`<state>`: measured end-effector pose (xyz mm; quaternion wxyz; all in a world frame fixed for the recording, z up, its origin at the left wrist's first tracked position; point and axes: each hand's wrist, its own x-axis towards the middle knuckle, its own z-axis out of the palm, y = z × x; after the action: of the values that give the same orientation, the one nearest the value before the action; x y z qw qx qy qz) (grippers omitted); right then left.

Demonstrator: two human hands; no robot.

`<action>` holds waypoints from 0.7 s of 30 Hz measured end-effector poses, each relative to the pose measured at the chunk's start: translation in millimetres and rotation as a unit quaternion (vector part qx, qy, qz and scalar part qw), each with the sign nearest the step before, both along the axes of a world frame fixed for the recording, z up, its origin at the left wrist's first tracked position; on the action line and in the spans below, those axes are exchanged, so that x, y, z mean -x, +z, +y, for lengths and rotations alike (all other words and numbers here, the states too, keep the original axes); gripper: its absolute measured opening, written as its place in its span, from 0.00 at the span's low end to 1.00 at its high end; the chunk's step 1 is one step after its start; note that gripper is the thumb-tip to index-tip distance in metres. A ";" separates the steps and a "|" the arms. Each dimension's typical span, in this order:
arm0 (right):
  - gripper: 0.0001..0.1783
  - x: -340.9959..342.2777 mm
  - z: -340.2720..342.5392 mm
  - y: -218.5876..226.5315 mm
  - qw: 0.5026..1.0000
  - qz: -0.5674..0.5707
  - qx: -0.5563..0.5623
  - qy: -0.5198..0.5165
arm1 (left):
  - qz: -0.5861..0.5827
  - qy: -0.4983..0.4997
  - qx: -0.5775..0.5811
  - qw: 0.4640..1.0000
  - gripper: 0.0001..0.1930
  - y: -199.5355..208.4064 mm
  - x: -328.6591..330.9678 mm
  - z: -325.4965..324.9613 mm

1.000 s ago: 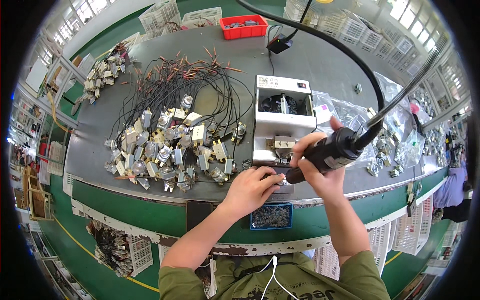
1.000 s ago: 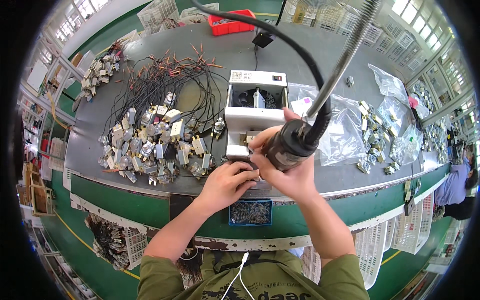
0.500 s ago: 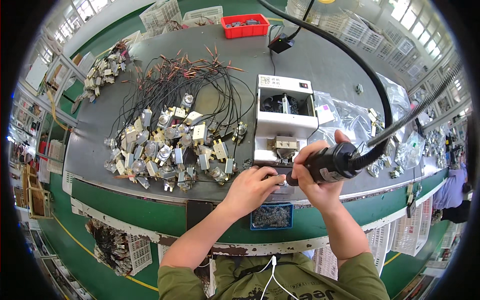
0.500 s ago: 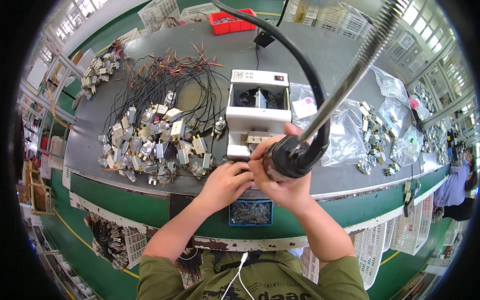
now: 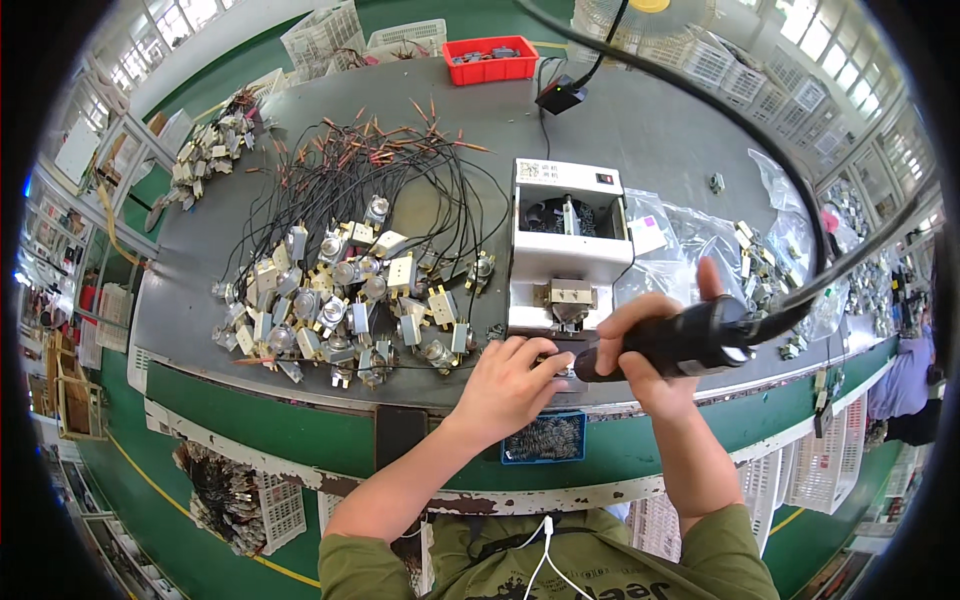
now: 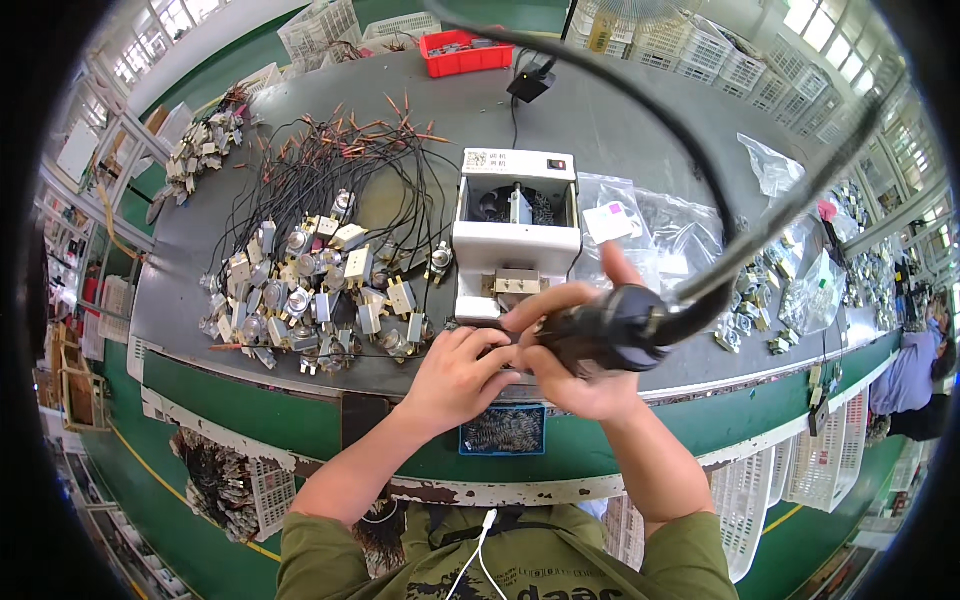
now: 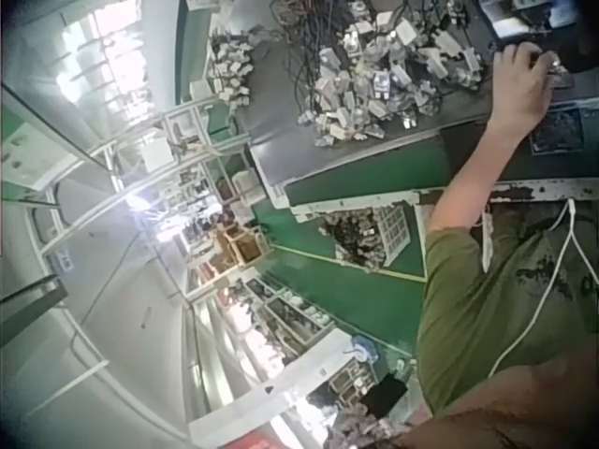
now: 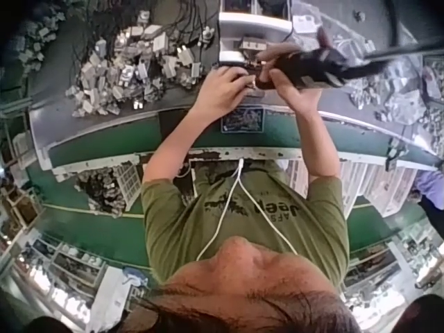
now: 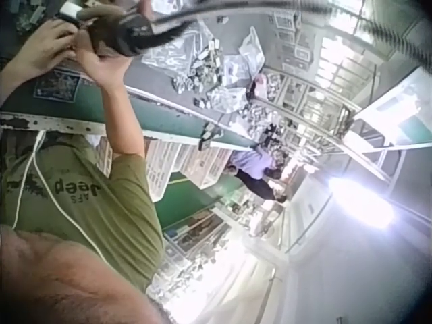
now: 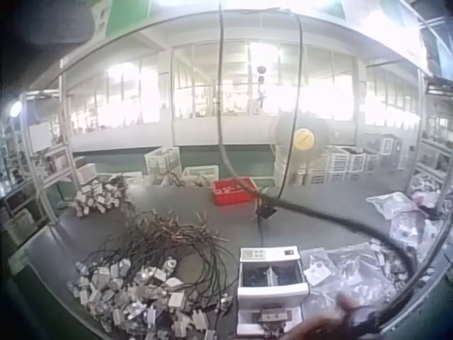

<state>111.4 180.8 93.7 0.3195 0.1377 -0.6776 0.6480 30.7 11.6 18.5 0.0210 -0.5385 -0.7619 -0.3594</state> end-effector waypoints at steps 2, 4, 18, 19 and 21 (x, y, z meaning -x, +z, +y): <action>0.61 -4.2 -6.8 8.5 0.997 0.008 0.069 -0.019 | 0.008 0.005 -0.018 1.000 0.08 0.0 -3.8 5.0; 0.62 -7.2 -15.7 26.5 0.991 0.028 0.118 -0.048 | 0.017 0.011 -0.036 0.999 0.08 4.2 -3.9 3.9; 0.61 -16.4 -21.5 45.1 0.978 0.023 0.163 -0.126 | 0.023 0.047 -0.071 0.996 0.13 41.6 34.6 4.9; 0.62 -19.0 -14.7 41.6 0.988 0.032 0.115 -0.093 | 0.022 0.027 -0.031 0.999 0.14 33.4 23.2 -5.4; 0.64 -14.1 -23.2 40.4 0.990 0.055 0.122 -0.051 | 0.019 0.007 0.012 1.000 0.14 20.1 15.0 -13.2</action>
<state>125.4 157.7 134.1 0.4037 0.0983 -0.5807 0.7001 15.7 -1.6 38.6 0.0314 -0.5402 -0.7695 -0.3393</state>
